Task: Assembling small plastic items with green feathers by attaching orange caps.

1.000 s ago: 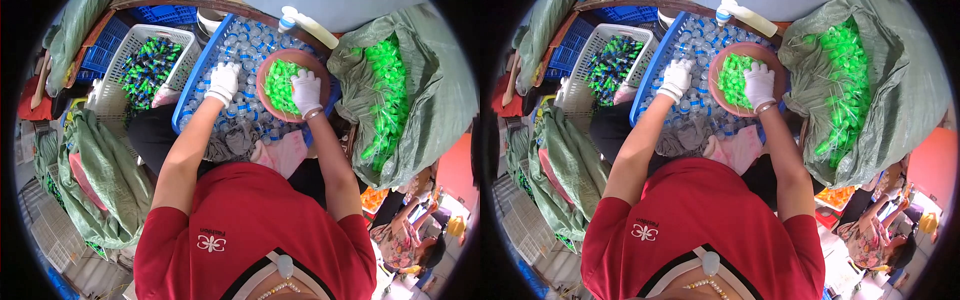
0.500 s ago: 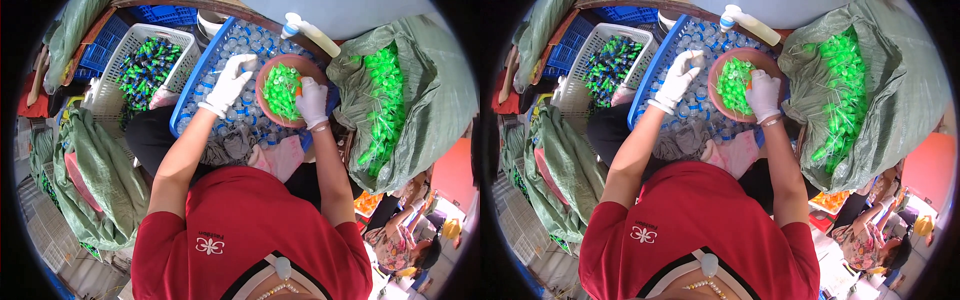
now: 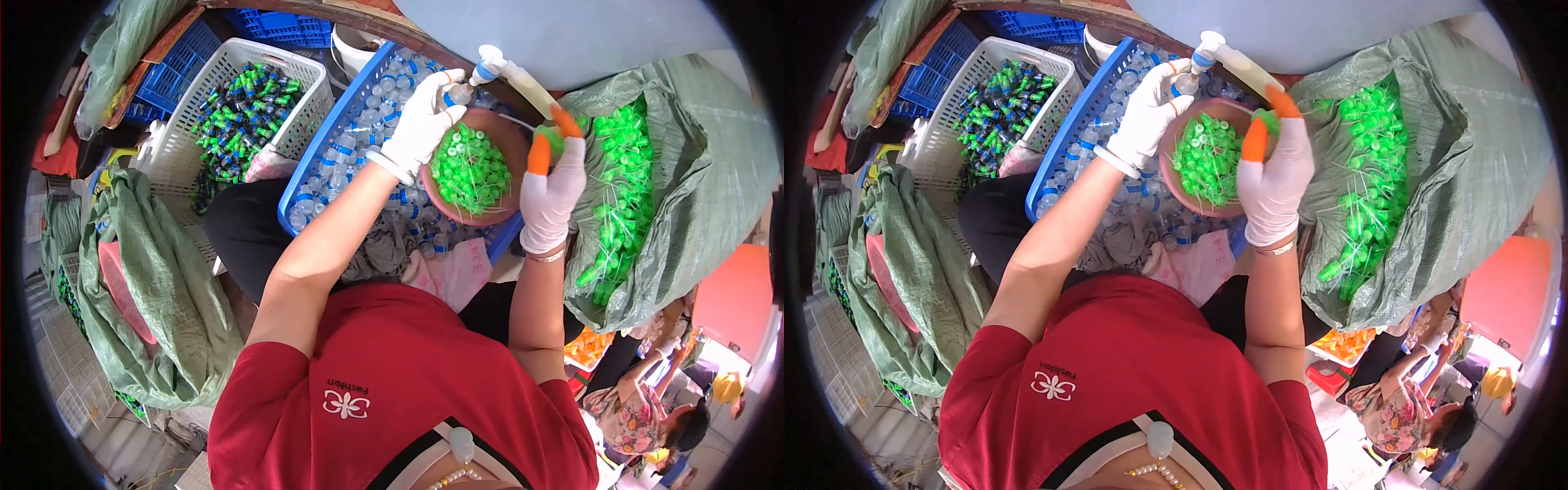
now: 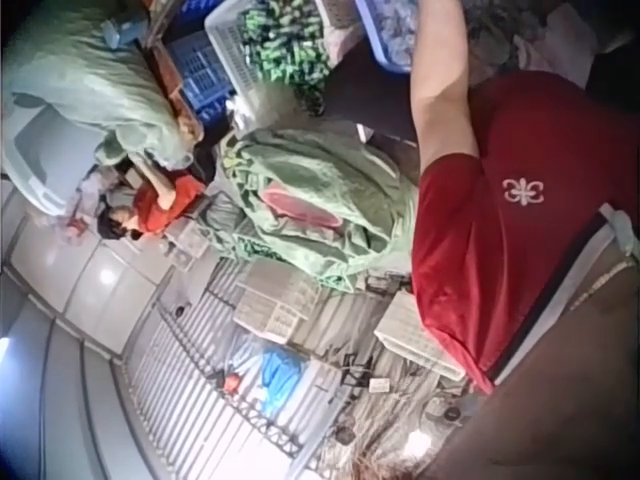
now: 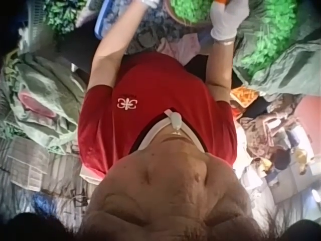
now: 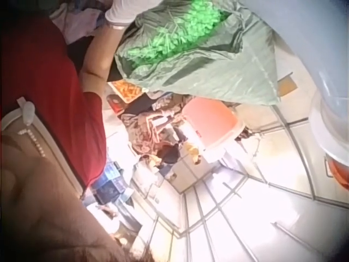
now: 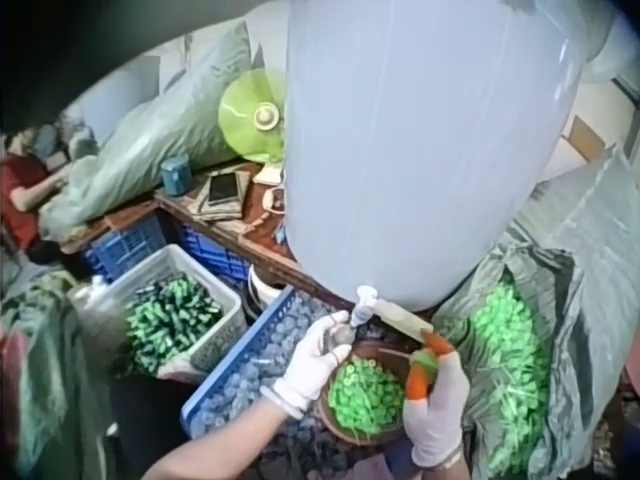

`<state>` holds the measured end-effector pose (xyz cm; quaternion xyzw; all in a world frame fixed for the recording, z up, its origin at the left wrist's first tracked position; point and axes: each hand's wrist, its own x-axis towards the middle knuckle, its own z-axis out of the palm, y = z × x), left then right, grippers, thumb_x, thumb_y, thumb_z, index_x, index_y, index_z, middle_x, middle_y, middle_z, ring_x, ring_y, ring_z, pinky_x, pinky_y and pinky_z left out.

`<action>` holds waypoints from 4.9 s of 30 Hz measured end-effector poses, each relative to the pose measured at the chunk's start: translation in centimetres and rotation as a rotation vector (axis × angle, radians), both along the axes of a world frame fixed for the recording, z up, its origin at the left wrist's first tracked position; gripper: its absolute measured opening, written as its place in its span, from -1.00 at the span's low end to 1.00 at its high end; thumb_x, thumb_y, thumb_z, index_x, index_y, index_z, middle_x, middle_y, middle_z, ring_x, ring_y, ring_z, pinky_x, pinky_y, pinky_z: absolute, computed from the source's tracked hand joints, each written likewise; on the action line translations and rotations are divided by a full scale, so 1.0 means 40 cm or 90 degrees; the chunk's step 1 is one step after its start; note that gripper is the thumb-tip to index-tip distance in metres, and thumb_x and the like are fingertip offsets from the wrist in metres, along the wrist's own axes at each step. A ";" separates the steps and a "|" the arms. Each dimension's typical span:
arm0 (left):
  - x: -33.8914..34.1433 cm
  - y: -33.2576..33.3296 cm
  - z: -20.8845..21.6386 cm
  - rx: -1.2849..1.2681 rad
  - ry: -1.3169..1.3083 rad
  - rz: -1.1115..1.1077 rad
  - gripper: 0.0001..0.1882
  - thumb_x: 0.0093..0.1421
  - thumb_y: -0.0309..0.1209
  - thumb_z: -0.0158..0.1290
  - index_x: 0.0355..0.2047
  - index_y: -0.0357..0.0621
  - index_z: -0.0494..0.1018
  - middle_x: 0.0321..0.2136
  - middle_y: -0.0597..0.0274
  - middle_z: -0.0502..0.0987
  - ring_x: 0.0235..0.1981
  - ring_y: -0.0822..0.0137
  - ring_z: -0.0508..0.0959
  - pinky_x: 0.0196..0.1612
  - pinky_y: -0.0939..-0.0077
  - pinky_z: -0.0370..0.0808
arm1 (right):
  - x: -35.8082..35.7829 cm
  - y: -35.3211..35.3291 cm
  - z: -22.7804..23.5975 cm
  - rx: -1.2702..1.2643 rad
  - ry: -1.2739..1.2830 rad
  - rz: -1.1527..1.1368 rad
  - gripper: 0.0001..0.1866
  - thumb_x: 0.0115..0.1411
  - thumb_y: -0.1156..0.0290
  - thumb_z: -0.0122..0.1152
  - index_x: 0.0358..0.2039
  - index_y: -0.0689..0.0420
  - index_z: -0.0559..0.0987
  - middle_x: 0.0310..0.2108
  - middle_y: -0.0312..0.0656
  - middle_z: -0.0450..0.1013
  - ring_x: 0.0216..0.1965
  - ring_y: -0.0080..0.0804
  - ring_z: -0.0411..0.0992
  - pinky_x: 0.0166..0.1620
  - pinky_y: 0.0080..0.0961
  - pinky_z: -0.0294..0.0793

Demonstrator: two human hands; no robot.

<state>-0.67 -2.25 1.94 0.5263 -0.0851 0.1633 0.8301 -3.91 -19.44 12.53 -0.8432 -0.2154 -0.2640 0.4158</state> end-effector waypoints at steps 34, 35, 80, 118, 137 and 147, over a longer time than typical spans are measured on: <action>-0.019 0.018 -0.078 0.163 0.060 0.022 -0.60 0.20 -0.68 0.06 0.06 -0.26 0.35 -0.12 0.28 0.47 -0.06 0.45 0.45 0.11 0.51 0.38 | -0.005 0.008 -0.032 -0.005 -0.050 -0.049 -0.68 0.18 0.64 0.14 -0.03 0.25 0.50 -0.27 -0.10 0.54 -0.40 -0.20 0.48 -0.32 -0.40 0.45; -0.028 0.018 -0.079 0.223 0.055 0.029 -0.59 0.19 -0.69 0.05 0.06 -0.26 0.35 -0.12 0.28 0.47 -0.06 0.46 0.45 0.11 0.52 0.38 | -0.008 0.011 -0.039 -0.029 -0.058 -0.041 -0.69 0.18 0.63 0.14 -0.04 0.24 0.49 -0.28 -0.10 0.53 -0.40 -0.17 0.48 -0.31 -0.36 0.45; -0.212 0.303 -0.095 1.067 -0.058 0.224 -0.71 0.03 -0.47 0.17 -0.18 0.03 0.61 0.01 0.09 0.49 0.00 0.01 0.46 0.03 0.17 0.41 | 0.136 -0.120 -0.448 -0.387 0.207 -0.043 -0.74 0.07 0.44 0.17 -0.19 0.12 0.58 -0.18 -0.08 0.44 -0.12 -0.08 0.46 -0.13 -0.10 0.46; 0.004 0.001 -0.014 0.047 0.038 -0.048 -0.50 0.25 -0.65 0.00 0.20 -0.21 0.22 0.06 0.23 0.38 0.06 0.41 0.38 0.15 0.46 0.37 | 0.011 0.010 -0.007 -0.083 -0.125 -0.044 -0.70 0.17 0.66 0.16 -0.06 0.23 0.52 -0.30 -0.07 0.44 -0.41 -0.14 0.44 -0.33 -0.39 0.44; 0.007 0.005 -0.028 0.073 0.024 -0.032 -0.51 0.18 -0.72 0.01 0.13 -0.23 0.26 0.00 0.23 0.36 0.03 0.39 0.37 0.16 0.45 0.36 | 0.016 -0.004 -0.033 -0.073 -0.007 -0.043 -0.74 0.25 0.67 0.10 -0.05 0.29 0.54 -0.25 -0.15 0.46 -0.29 -0.35 0.40 -0.16 -0.54 0.41; 0.005 0.003 -0.023 0.058 0.037 -0.039 -0.53 0.17 -0.73 0.00 0.10 -0.25 0.27 -0.03 0.23 0.38 0.01 0.40 0.38 0.16 0.46 0.35 | 0.025 -0.004 -0.033 -0.098 -0.056 -0.048 -0.68 0.16 0.67 0.17 -0.04 0.20 0.54 -0.34 -0.11 0.44 -0.42 -0.17 0.43 -0.33 -0.41 0.44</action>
